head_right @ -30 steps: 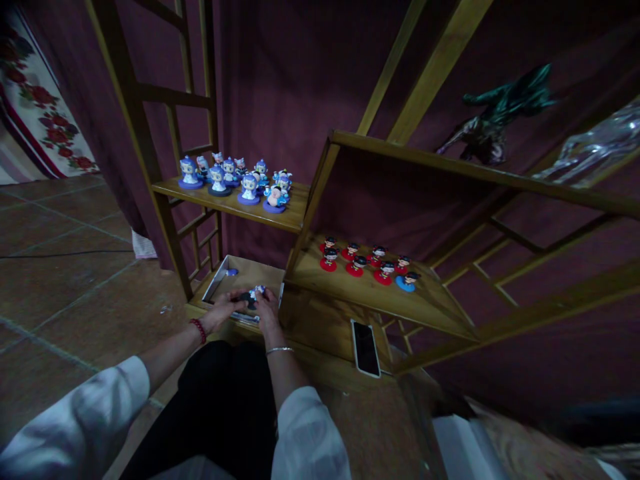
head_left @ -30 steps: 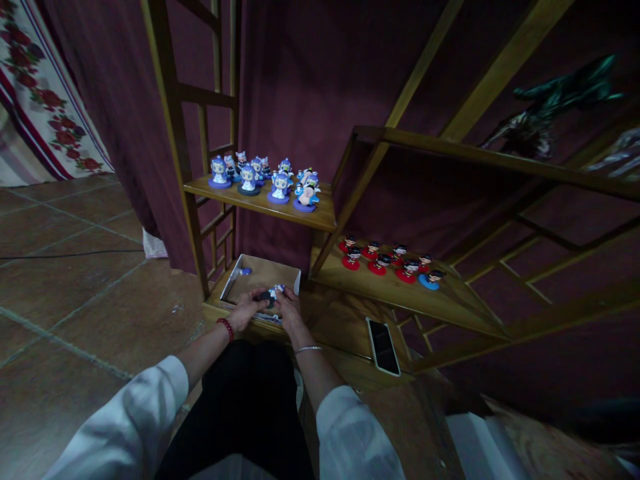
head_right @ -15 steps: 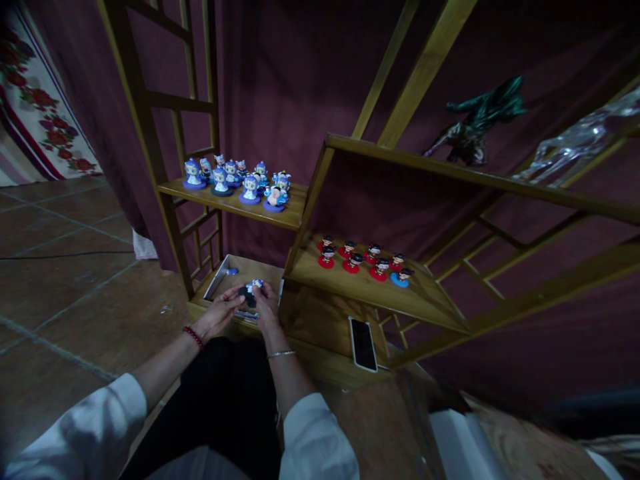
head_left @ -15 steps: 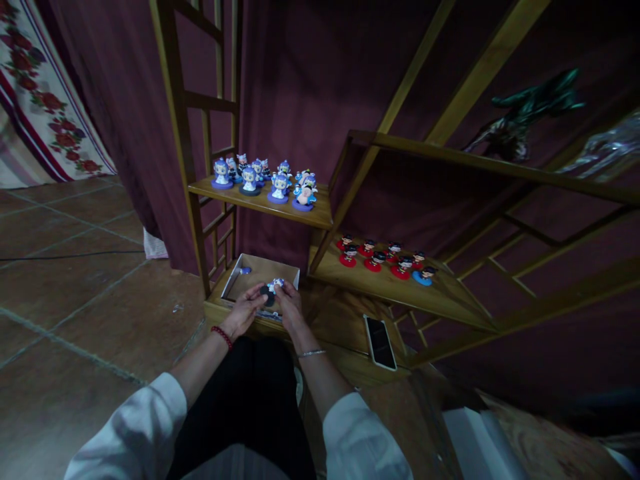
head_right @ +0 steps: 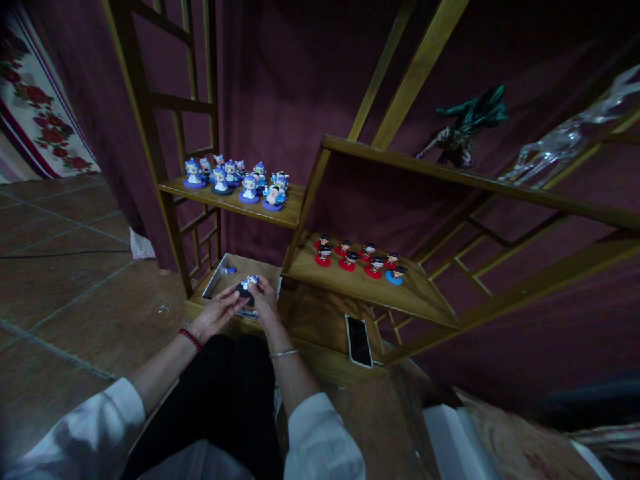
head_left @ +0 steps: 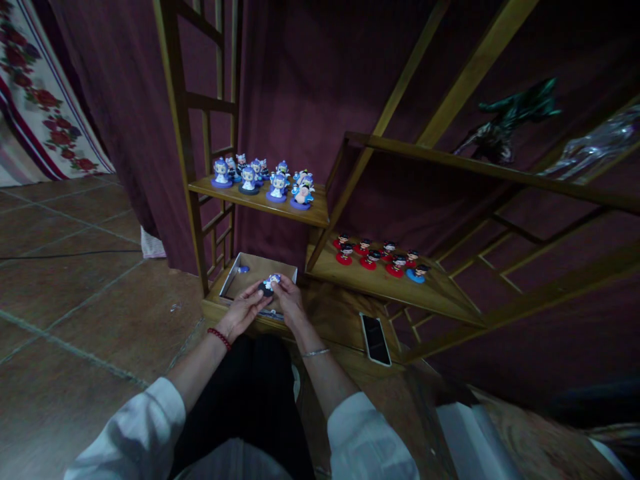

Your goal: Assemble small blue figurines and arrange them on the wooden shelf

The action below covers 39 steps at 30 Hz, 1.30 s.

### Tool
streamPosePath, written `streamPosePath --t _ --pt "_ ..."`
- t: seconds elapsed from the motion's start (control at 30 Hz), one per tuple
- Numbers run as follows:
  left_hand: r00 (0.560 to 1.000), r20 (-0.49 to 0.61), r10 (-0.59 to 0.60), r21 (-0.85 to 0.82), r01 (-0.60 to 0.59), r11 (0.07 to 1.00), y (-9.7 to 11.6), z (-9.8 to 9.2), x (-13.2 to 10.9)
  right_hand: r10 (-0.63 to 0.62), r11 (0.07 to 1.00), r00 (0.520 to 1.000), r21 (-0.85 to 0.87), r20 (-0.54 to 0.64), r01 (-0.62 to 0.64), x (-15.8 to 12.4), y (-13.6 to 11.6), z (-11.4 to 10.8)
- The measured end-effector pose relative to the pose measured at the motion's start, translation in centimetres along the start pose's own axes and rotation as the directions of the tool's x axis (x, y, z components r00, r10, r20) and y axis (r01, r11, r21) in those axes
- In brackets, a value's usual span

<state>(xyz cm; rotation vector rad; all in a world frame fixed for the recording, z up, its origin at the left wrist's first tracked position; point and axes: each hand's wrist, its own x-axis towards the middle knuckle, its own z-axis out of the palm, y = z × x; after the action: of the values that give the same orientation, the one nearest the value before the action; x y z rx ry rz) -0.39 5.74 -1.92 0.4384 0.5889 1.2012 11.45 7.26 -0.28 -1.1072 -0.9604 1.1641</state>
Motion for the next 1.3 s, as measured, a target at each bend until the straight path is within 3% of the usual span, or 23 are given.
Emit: streamPosePath --t 0.23,0.47,0.93,1.3 --pt "1.000 0.025 -0.006 -0.032 0.006 0.999 0.1 0.0 -0.3 -0.002 1.000 0.999 0.001 0.043 0.002 -0.2 -0.8 0.0" --pt "0.988 0.156 0.007 -0.028 -0.003 1.000 0.5 0.1 -0.9 -0.011 0.999 0.997 -0.044 0.078 0.015 -0.2 -1.5 -0.4" --pt "0.991 0.134 -0.004 -0.026 0.007 1.000 0.5 0.4 -1.1 -0.056 0.968 0.961 -0.222 0.269 0.119 -0.2 -3.5 -1.7" --pt "0.993 0.120 -0.009 -0.028 0.013 1.000 0.7 0.3 -1.1 -0.076 0.931 0.949 -0.318 0.307 0.177 0.1 -4.0 -1.9"
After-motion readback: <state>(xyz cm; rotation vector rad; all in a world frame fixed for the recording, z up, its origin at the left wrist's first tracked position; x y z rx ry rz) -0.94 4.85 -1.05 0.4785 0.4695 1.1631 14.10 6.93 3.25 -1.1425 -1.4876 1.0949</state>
